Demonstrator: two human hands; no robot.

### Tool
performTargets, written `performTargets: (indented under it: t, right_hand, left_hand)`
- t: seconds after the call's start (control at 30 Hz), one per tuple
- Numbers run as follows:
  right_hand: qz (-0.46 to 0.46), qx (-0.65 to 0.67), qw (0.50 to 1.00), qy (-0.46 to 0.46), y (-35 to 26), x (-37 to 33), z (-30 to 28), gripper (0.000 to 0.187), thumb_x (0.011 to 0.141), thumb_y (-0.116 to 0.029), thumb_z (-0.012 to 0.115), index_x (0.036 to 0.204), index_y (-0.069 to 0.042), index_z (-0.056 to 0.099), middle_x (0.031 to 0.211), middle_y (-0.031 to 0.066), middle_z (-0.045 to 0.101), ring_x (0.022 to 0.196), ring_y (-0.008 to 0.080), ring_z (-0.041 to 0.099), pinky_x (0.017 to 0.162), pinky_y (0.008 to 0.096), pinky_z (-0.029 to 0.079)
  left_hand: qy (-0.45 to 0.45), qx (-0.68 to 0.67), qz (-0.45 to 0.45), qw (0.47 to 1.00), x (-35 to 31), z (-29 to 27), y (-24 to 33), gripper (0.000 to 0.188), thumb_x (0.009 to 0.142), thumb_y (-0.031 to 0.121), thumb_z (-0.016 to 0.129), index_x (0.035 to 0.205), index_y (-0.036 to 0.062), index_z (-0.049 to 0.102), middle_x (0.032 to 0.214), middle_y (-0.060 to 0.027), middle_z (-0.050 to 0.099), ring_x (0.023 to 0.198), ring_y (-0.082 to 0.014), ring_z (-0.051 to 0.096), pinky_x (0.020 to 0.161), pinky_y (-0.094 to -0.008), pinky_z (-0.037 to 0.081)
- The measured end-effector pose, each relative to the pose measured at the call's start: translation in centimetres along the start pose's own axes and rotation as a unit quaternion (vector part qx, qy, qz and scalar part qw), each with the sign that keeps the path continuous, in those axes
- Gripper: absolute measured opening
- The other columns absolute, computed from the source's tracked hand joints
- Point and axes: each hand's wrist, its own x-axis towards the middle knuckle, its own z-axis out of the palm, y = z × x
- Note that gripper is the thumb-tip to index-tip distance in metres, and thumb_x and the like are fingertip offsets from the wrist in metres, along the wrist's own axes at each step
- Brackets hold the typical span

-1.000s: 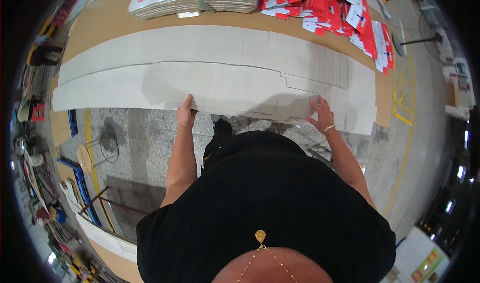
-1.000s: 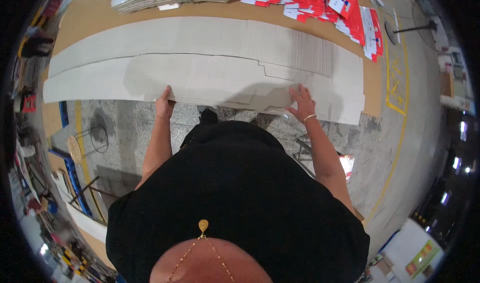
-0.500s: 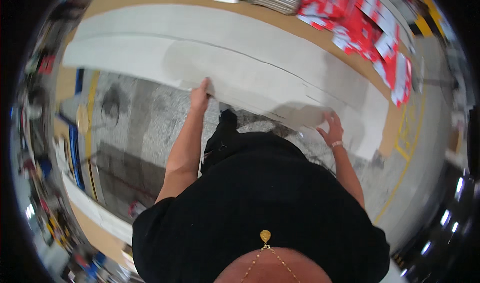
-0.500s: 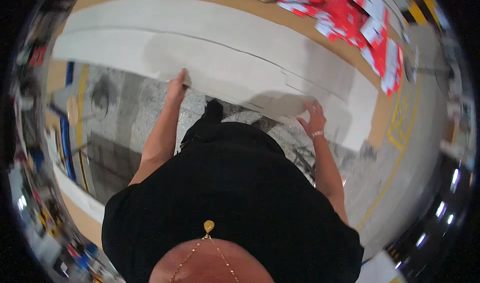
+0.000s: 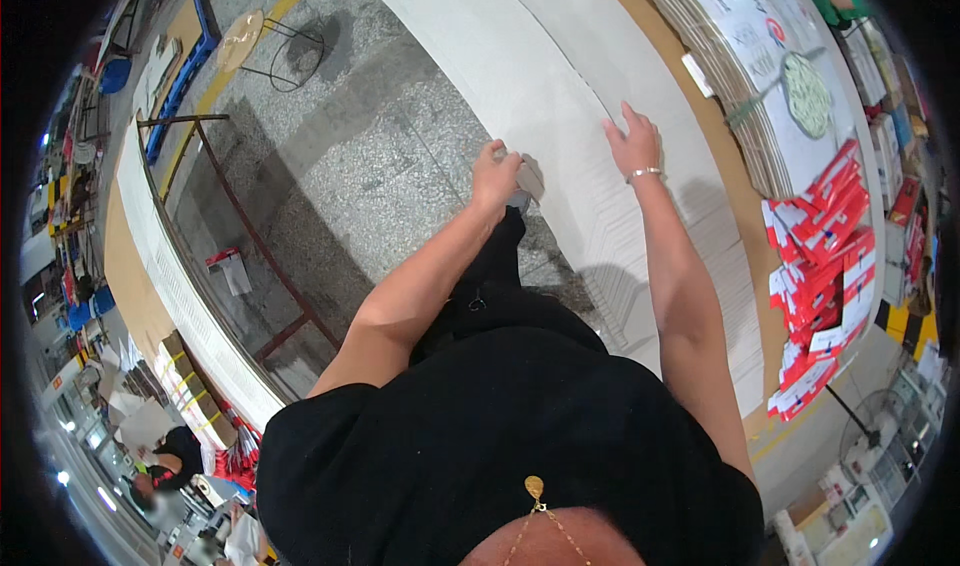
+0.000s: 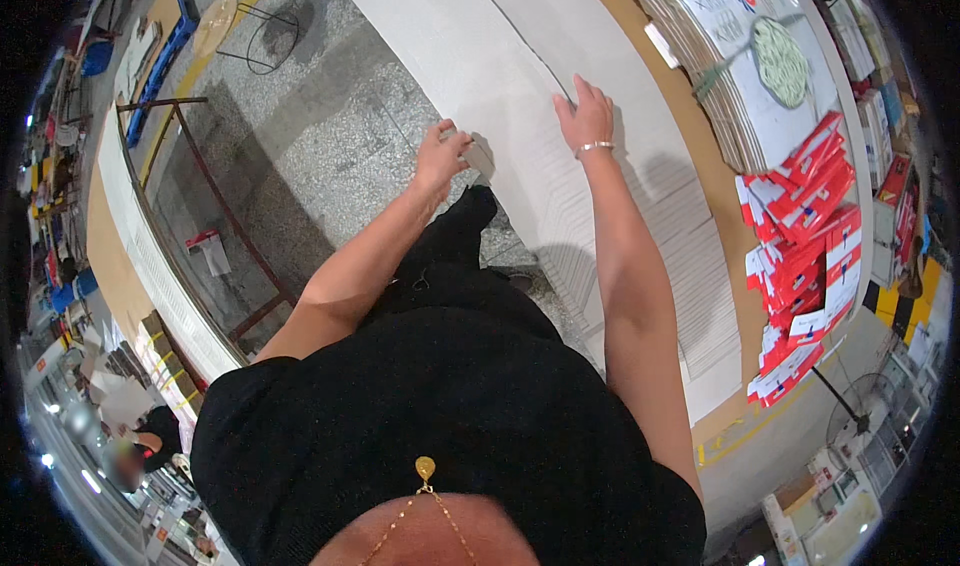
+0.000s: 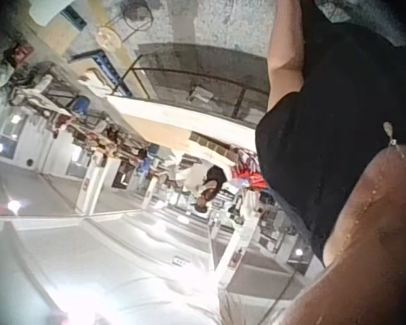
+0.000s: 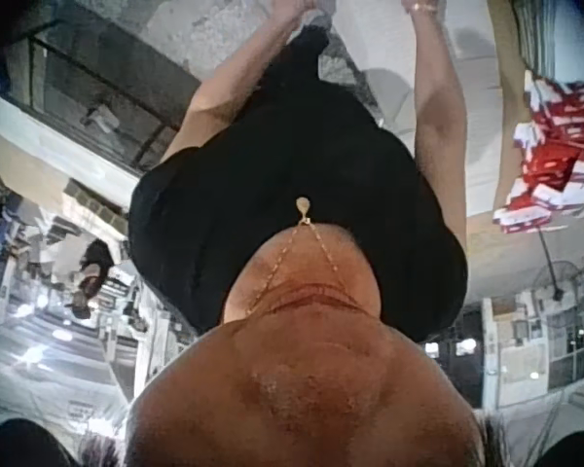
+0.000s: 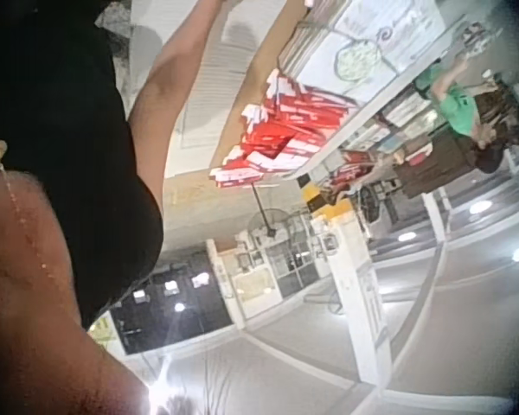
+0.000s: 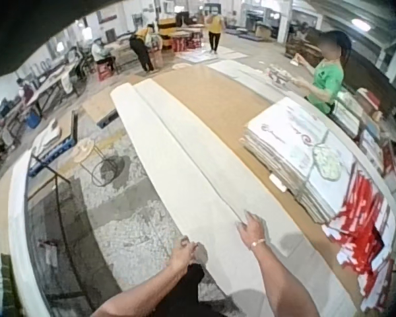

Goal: Organizing and aligning a large stack of cardboard panels on a work table in a factory environment.

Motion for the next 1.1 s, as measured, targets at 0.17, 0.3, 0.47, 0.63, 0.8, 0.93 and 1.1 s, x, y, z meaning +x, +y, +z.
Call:
performTargets:
  t: [0.17, 0.3, 0.47, 0.63, 0.8, 0.93, 1.1]
  right_hand:
    - [0.055, 0.022, 0.996, -0.073, -0.9, 3.3, 3.8, 0.042, 0.075, -0.034, 0.064, 0.105, -0.003, 0.062, 0.099, 0.0151, 0.059, 0.094, 0.029, 0.054, 0.084, 0.0373, 0.042]
    - [0.1, 0.108, 0.989, -0.033, -0.1, 3.1, 4.5, 0.039, 0.072, -0.03, 0.069, 0.099, -0.002, 0.064, 0.092, 0.013, 0.062, 0.084, 0.0228, 0.059, 0.076, 0.0328, 0.047]
    - [0.268, 0.226, 0.935, -0.052, 0.2, 4.6, 4.6, 0.034, 0.068, -0.025, 0.074, 0.09, -0.002, 0.065, 0.081, 0.0088, 0.067, 0.07, 0.0146, 0.062, 0.065, 0.0271, 0.049]
    - [0.266, 0.215, 0.939, -0.031, 0.7, 4.8, 5.8, 0.033, 0.068, -0.028, 0.075, 0.084, -0.002, 0.064, 0.079, 0.0083, 0.066, 0.07, 0.0149, 0.061, 0.065, 0.0272, 0.048]
    - [0.256, 0.171, 0.95, -0.046, -1.2, 5.5, 5.3, 0.035, 0.067, -0.029, 0.076, 0.084, -0.002, 0.064, 0.076, 0.0076, 0.064, 0.067, 0.0149, 0.059, 0.064, 0.0271, 0.048]
    - [0.231, 0.201, 0.951, -0.033, -0.6, 5.2, 5.3, 0.036, 0.065, -0.03, 0.077, 0.082, -0.001, 0.063, 0.075, 0.0076, 0.064, 0.066, 0.0154, 0.059, 0.062, 0.0274, 0.048]
    - [0.258, 0.197, 0.943, -0.079, -1.2, 6.1, 4.4, 0.037, 0.065, -0.032, 0.078, 0.078, -0.001, 0.062, 0.068, 0.0031, 0.061, 0.06, 0.0099, 0.052, 0.058, 0.024, 0.044]
  left_hand:
    - [-0.016, -0.021, 0.004, 1.0, 0.2, -0.5, -0.4, 0.051, 0.087, 0.015, 0.053, 0.131, 0.0022, 0.032, 0.101, -0.0106, 0.055, 0.093, -0.0167, 0.053, 0.07, -0.0336, 0.048]
    - [-0.027, -0.026, -0.021, 0.999, 0.5, -0.8, 0.5, 0.049, 0.088, 0.016, 0.052, 0.131, 0.0017, 0.034, 0.102, -0.0102, 0.055, 0.093, -0.0158, 0.053, 0.069, -0.0327, 0.049]
    - [-0.034, 0.305, 0.083, 0.948, 1.5, -2.1, 1.2, 0.053, 0.081, 0.015, 0.058, 0.128, -0.0001, 0.039, 0.115, -0.0159, 0.048, 0.095, -0.0234, 0.054, 0.075, -0.0362, 0.049]
    - [0.03, 0.507, 0.378, 0.774, 3.0, -2.0, 5.5, 0.059, 0.074, 0.014, 0.06, 0.126, -0.0009, 0.039, 0.132, -0.016, 0.035, 0.114, -0.0362, 0.038, 0.093, -0.0454, 0.034]
    - [0.02, 0.625, 0.394, 0.674, 6.4, -1.8, 6.0, 0.061, 0.077, 0.024, 0.06, 0.129, 0.0028, 0.038, 0.137, -0.0042, 0.031, 0.124, -0.0327, 0.03, 0.1, -0.0489, 0.027]
    - [0.02, 0.616, 0.384, 0.687, 7.1, -1.4, 5.8, 0.063, 0.077, 0.028, 0.061, 0.13, 0.0045, 0.037, 0.137, -0.0027, 0.032, 0.124, -0.0304, 0.03, 0.101, -0.048, 0.026]
    - [0.041, 0.614, 0.386, 0.687, 7.0, -1.3, 5.6, 0.066, 0.075, 0.029, 0.063, 0.13, 0.0053, 0.036, 0.136, -0.0019, 0.033, 0.123, -0.0288, 0.032, 0.101, -0.0464, 0.025]
